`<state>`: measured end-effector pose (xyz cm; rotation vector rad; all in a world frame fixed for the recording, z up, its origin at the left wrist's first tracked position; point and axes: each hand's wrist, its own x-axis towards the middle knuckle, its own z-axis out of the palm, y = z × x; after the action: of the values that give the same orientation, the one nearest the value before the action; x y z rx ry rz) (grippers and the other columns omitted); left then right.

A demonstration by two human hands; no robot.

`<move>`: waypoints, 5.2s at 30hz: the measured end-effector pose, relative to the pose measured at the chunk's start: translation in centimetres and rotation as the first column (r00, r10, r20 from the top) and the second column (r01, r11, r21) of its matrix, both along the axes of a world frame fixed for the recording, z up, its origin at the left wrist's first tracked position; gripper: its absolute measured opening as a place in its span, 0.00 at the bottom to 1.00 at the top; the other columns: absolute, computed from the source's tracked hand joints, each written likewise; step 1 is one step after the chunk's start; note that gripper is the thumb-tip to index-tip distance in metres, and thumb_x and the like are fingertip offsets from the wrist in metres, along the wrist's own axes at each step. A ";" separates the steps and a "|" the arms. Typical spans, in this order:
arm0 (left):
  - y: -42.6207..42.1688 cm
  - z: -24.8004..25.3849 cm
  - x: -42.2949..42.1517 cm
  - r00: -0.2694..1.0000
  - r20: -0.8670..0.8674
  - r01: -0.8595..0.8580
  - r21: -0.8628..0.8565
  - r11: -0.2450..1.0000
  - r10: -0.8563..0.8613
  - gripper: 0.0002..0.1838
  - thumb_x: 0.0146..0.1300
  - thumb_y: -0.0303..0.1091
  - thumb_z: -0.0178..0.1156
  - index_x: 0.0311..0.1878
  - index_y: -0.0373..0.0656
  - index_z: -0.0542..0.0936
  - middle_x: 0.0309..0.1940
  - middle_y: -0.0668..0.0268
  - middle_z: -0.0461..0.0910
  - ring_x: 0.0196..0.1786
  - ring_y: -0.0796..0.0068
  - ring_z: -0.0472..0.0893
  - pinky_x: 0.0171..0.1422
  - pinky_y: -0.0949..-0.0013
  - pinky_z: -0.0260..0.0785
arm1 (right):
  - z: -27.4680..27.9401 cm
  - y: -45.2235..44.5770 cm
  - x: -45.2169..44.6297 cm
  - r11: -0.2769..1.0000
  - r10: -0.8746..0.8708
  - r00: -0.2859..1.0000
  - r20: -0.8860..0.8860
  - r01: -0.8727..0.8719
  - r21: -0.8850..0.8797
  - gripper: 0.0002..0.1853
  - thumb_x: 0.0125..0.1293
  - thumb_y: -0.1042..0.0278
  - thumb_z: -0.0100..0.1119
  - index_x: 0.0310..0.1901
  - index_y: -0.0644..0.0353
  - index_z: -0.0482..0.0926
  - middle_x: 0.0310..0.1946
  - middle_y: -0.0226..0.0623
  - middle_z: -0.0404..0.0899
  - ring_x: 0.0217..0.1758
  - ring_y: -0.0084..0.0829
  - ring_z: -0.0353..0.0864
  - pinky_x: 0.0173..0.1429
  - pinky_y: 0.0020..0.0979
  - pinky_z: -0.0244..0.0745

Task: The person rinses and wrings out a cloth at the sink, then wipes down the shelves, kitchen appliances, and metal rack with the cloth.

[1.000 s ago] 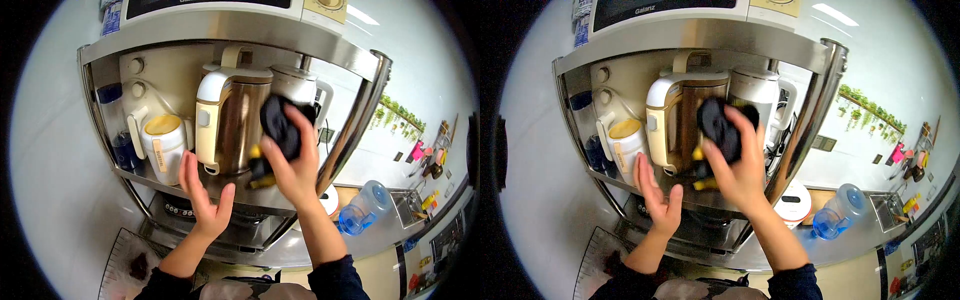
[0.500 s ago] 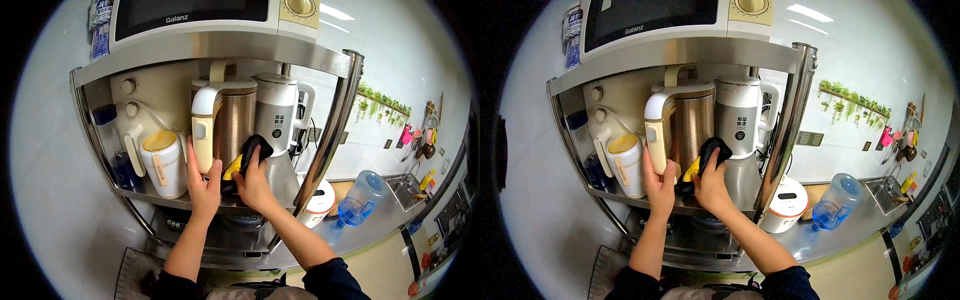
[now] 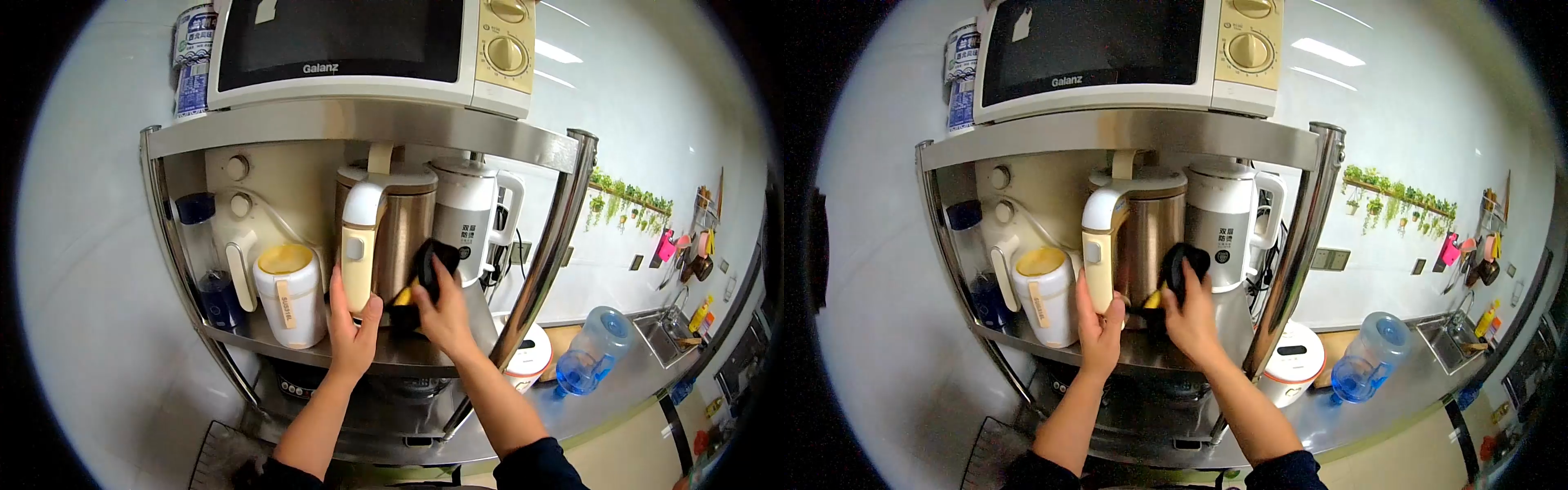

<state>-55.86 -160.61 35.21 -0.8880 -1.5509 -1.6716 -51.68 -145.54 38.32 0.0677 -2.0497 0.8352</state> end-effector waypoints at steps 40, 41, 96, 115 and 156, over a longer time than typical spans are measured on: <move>-2.4 -4.8 9.6 0.973 -0.146 -0.180 0.016 0.984 0.181 0.31 0.64 0.38 0.54 0.66 0.30 0.62 0.68 0.41 0.46 0.67 0.49 0.57 0.68 0.50 0.51 | 2.1 -2.6 8.1 0.695 0.410 0.848 0.336 -0.529 0.486 0.24 0.43 0.72 0.64 0.47 0.61 0.78 0.51 0.42 0.74 0.52 0.47 0.73 0.52 0.42 0.74; -2.3 -4.8 9.8 0.971 -0.168 -0.174 -0.021 0.984 0.168 0.31 0.63 0.39 0.54 0.66 0.30 0.62 0.69 0.41 0.45 0.67 0.48 0.56 0.68 0.48 0.51 | 2.3 -1.8 8.7 0.727 0.446 0.835 0.323 -0.548 0.413 0.29 0.49 0.72 0.61 0.57 0.60 0.71 0.50 0.48 0.72 0.52 0.49 0.72 0.55 0.41 0.72; -3.3 21.4 1.7 0.178 -0.895 -0.823 0.093 0.560 0.410 0.17 0.57 0.33 0.58 0.51 0.54 0.82 0.65 0.70 0.65 0.68 0.56 0.62 0.70 0.55 0.60 | 3.7 5.2 17.8 0.729 0.661 0.750 0.017 -0.648 0.222 0.11 0.61 0.72 0.60 0.43 0.68 0.80 0.46 0.51 0.77 0.44 0.40 0.80 0.47 0.33 0.74; -28.1 20.1 -4.6 0.166 -0.632 -0.986 -0.121 0.115 0.757 0.36 0.42 0.17 0.62 0.60 0.50 0.76 0.65 0.60 0.66 0.68 0.52 0.63 0.74 0.54 0.55 | 2.6 3.8 15.3 0.598 0.754 0.639 0.152 -0.763 0.245 0.08 0.59 0.75 0.61 0.39 0.66 0.83 0.39 0.45 0.82 0.32 0.31 0.81 0.31 0.24 0.73; -26.4 -4.9 -5.0 0.518 0.135 -0.813 -0.232 0.535 0.845 0.26 0.57 0.34 0.68 0.59 0.38 0.76 0.39 0.55 0.82 0.42 0.65 0.81 0.50 0.67 0.71 | 0.7 2.7 15.0 0.624 0.736 0.595 0.324 -0.781 0.018 0.08 0.56 0.73 0.61 0.34 0.69 0.83 0.34 0.48 0.83 0.36 0.40 0.82 0.41 0.32 0.75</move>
<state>-60.90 -186.98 30.32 0.0941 -1.8414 -0.9479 -36.69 -142.88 38.98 1.0568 -2.3681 1.2446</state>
